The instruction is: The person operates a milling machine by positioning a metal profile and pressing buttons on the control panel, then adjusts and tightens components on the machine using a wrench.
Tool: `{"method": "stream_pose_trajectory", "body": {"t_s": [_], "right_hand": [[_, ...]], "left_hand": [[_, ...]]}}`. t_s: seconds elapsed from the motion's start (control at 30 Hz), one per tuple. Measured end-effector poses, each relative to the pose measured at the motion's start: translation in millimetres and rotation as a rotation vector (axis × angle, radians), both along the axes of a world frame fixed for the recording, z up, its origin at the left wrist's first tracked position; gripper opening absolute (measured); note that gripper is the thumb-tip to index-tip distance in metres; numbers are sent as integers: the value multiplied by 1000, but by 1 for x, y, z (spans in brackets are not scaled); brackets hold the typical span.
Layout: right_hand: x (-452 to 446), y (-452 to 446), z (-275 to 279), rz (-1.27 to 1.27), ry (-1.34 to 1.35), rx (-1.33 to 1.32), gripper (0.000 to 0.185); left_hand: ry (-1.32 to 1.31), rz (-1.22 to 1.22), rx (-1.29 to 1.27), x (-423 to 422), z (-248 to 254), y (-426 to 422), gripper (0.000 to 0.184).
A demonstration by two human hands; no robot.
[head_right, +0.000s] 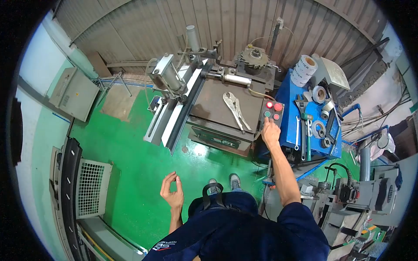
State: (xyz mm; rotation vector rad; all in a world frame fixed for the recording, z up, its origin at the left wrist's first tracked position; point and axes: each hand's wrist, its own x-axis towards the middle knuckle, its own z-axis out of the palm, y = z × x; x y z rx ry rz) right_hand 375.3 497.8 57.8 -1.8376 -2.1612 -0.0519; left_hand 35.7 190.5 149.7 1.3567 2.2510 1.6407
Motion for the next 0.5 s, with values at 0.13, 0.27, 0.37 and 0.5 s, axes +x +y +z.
{"method": "stream_pose_trajectory", "body": {"t_s": [0.13,0.27,0.37,0.5], "right_hand": [[12,8,8,103,-142,-33,23],[13,7,15,152,-127,32,23],[7,5,20,104,-104,24,27],[5,7,10,15,-66,-19,30]], "left_hand": [[76,-16,0,-2,1,1,9],[71,-29,-1,-2,3,3,10],[45,-33,-2,-1,0,5,10],[-18,-32,-17,0,-3,5,11]]}}
